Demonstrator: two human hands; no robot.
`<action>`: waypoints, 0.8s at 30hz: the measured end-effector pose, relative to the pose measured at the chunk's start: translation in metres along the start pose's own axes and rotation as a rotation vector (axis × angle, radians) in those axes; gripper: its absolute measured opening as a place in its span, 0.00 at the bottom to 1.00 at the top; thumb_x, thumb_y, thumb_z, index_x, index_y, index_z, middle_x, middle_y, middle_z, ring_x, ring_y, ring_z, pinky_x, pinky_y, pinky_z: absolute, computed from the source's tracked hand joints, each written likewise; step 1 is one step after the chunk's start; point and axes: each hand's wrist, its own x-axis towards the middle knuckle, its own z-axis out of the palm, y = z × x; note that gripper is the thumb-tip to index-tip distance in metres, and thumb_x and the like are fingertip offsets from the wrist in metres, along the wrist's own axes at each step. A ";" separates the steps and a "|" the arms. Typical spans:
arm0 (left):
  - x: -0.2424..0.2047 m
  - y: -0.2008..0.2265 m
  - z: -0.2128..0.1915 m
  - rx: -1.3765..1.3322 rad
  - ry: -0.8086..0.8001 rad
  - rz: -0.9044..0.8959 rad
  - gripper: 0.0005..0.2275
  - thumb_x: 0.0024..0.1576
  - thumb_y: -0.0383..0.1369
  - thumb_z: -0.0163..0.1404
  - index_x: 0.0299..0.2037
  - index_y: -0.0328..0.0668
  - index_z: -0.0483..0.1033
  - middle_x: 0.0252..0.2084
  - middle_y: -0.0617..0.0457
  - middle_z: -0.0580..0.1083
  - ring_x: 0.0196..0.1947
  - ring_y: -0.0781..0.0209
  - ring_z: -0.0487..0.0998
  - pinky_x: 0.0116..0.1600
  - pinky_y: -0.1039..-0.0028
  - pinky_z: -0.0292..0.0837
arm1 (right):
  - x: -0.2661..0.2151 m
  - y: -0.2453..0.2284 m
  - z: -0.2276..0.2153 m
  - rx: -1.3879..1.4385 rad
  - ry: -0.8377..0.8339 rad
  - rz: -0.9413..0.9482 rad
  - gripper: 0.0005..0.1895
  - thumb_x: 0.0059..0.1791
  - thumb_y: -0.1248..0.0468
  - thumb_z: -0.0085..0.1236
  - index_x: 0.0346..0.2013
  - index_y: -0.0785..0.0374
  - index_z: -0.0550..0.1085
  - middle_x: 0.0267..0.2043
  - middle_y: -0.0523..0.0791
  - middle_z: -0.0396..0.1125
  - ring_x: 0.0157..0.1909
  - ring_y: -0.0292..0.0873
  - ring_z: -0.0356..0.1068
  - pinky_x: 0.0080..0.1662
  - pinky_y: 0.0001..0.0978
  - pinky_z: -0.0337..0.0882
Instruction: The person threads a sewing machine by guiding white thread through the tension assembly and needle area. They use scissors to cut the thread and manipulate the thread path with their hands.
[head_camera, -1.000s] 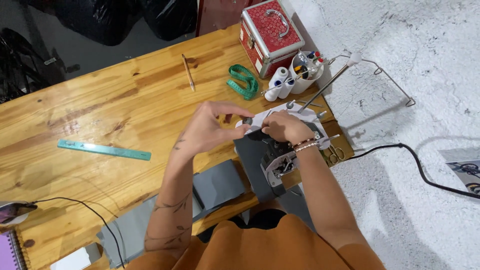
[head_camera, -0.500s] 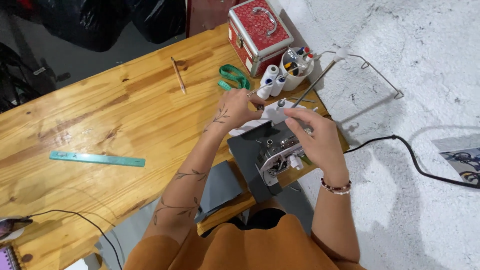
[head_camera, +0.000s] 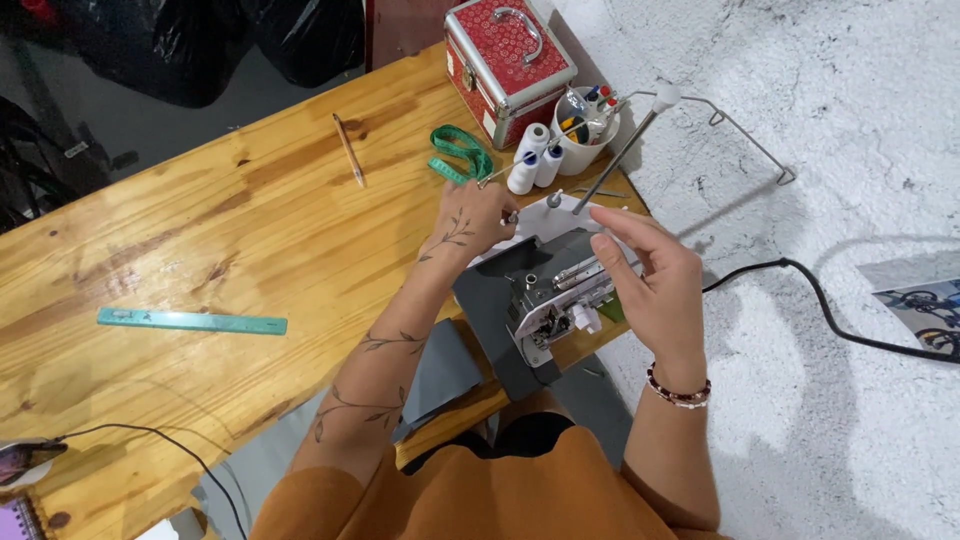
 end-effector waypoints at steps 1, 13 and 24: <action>-0.006 0.008 -0.009 0.001 -0.001 0.003 0.04 0.45 0.41 0.59 0.30 0.68 0.83 0.26 0.67 0.79 0.33 0.56 0.81 0.40 0.67 0.65 | -0.001 0.000 -0.001 0.000 0.004 0.001 0.13 0.54 0.68 0.56 0.52 0.70 0.77 0.51 0.58 0.72 0.57 0.56 0.71 0.59 0.46 0.69; -0.055 0.035 0.003 -0.108 0.043 0.024 0.06 0.55 0.35 0.54 0.40 0.54 0.83 0.32 0.52 0.80 0.34 0.49 0.83 0.38 0.61 0.79 | -0.010 0.005 -0.007 -0.029 0.060 0.031 0.12 0.54 0.66 0.58 0.51 0.65 0.78 0.50 0.53 0.73 0.54 0.45 0.71 0.58 0.44 0.70; -0.080 0.010 0.079 -0.183 0.384 0.088 0.04 0.60 0.40 0.52 0.42 0.58 0.78 0.33 0.58 0.72 0.25 0.51 0.80 0.31 0.62 0.78 | -0.006 0.009 0.006 0.008 0.130 0.014 0.08 0.52 0.68 0.60 0.45 0.64 0.82 0.35 0.48 0.74 0.38 0.34 0.66 0.46 0.32 0.72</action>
